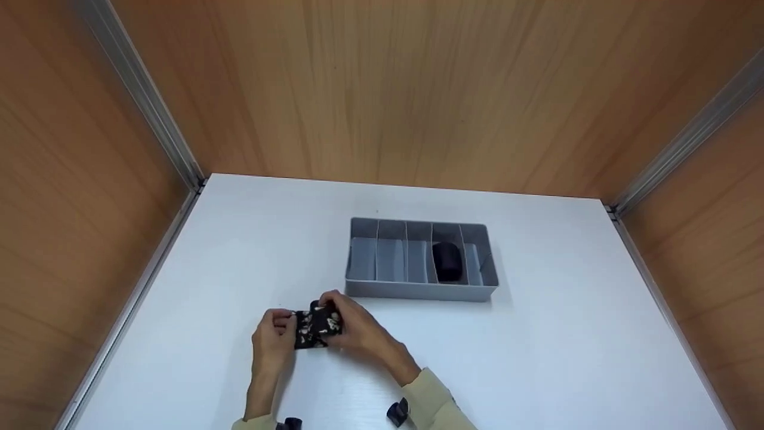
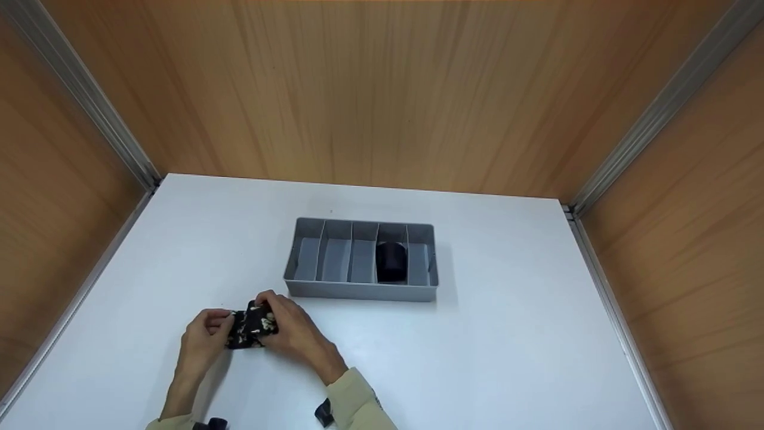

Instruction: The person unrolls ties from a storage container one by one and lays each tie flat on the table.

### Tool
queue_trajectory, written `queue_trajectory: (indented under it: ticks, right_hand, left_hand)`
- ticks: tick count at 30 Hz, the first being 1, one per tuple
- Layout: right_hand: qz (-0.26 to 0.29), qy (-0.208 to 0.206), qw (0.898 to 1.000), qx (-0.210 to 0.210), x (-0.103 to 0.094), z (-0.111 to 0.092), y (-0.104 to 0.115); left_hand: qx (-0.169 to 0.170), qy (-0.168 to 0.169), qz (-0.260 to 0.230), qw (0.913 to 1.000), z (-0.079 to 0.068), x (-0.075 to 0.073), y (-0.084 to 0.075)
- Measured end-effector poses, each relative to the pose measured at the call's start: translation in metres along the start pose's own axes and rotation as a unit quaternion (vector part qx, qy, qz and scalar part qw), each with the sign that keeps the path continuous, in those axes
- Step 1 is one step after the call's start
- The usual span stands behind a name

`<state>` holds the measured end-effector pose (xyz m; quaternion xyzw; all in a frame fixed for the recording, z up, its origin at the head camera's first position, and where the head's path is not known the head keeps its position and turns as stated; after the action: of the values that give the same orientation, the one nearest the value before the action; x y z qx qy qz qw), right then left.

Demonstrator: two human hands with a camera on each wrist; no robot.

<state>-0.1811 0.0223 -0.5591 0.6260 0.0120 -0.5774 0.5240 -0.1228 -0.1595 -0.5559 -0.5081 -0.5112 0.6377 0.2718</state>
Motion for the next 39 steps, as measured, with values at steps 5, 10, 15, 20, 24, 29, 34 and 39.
queue_trajectory:
  ticks: [5, 10, 15, 20, 24, 29, 34, 39]
  right_hand:
    - [-0.001, -0.008, 1.000, -0.004, 0.000, -0.001, 0.000]
    - [0.004, -0.002, 1.000, -0.003, -0.002, -0.005, -0.001]
    - [0.001, -0.004, 1.000, -0.015, -0.006, -0.010, -0.005]
    - [0.004, -0.002, 1.000, -0.012, -0.010, -0.013, -0.009]
    - [0.020, 0.007, 1.000, 0.006, -0.012, -0.016, -0.011]
    - [0.024, 0.010, 0.999, 0.018, -0.013, -0.017, -0.012]
    - [0.025, 0.010, 0.999, 0.028, -0.012, -0.017, -0.014]
    - [0.027, 0.010, 0.999, 0.031, -0.013, -0.017, -0.015]
  left_hand:
    - [-0.016, 0.033, 0.000, 0.9993, 0.001, 0.002, 0.003]
    - [-0.010, 0.038, -0.003, 0.9992, 0.001, 0.004, 0.004]
    - [-0.006, 0.036, -0.003, 0.9993, 0.001, 0.005, 0.004]
    - [-0.003, 0.031, 0.004, 0.9995, 0.001, 0.007, 0.004]
    - [-0.002, 0.022, 0.004, 0.9997, 0.000, 0.008, 0.002]
    - [0.000, 0.026, -0.017, 0.9995, -0.003, 0.013, -0.003]
    - [0.002, 0.045, -0.034, 0.9984, -0.005, 0.020, -0.005]
    - [-0.002, 0.055, -0.033, 0.9979, -0.005, 0.027, -0.003]
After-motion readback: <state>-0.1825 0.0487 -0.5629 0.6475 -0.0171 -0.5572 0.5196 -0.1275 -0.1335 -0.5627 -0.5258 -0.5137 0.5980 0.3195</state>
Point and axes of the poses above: each hand's wrist, its own z-axis towards the middle knuckle, its own x-axis out of the palm, y = z × x, the point moved 2 cm from there along z, towards the middle knuckle, and after that the axes turned 8 degrees about -z, right-handed, at the moved point
